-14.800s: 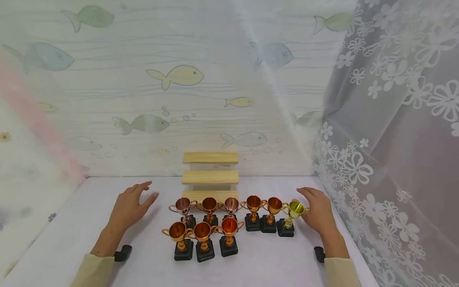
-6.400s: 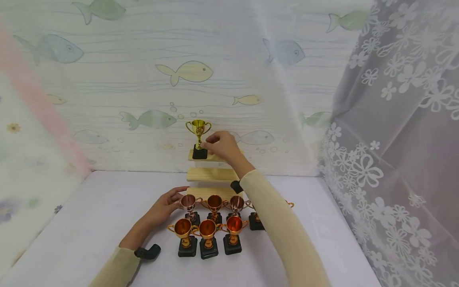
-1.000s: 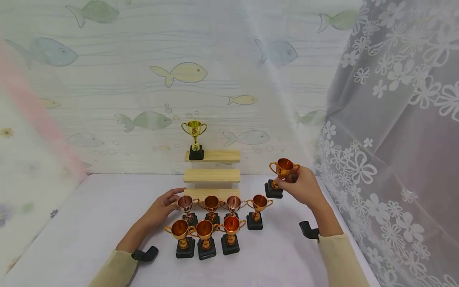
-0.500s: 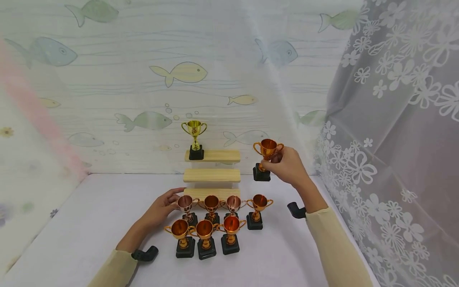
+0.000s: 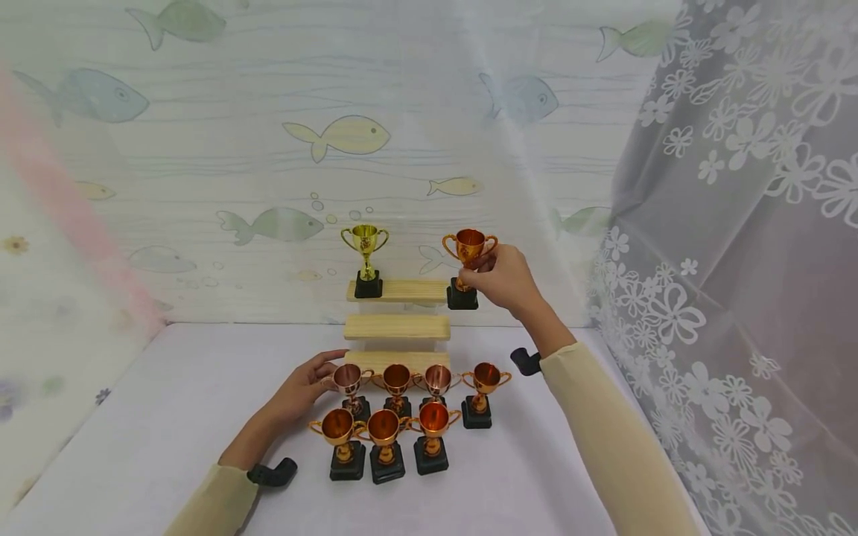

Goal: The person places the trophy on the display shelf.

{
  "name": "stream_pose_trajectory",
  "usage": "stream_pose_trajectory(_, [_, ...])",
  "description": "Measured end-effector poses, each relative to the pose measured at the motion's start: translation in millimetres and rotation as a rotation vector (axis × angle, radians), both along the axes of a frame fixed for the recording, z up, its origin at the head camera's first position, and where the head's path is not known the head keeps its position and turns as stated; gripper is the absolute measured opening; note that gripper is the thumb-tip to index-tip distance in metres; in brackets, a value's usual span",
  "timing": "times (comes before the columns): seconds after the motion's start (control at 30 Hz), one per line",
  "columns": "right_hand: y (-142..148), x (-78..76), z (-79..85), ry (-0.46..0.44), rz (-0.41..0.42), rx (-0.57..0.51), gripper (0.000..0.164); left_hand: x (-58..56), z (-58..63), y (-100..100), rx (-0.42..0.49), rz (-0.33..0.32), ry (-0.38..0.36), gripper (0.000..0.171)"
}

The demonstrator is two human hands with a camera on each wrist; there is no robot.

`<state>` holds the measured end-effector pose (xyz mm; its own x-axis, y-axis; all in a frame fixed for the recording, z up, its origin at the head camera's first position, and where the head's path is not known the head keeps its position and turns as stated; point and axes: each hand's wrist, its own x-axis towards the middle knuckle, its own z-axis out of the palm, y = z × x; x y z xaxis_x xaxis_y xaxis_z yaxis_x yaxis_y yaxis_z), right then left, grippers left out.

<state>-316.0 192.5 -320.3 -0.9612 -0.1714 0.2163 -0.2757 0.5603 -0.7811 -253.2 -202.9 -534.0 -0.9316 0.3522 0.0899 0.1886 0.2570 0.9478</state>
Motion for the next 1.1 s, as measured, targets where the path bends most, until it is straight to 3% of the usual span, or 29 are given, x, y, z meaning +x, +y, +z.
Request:
stream_pose_trajectory(0.43, [-51,-21.1,-2.9,0.001,0.025,-0.026,0.026,-1.1,-2.1,0,-0.026,0.015,0.008,0.052])
stream_pose_trajectory(0.63, [-67,-28.1,-6.3,0.025,-0.001,-0.004,0.026,-3.6,-3.1,0,-0.022,0.006,0.018,0.052])
stream_pose_trajectory(1.1, [-91,-42.8,-14.7,-0.019,-0.066,-0.011,0.028,-3.6,-3.0,-1,-0.017,0.002,0.005,0.052])
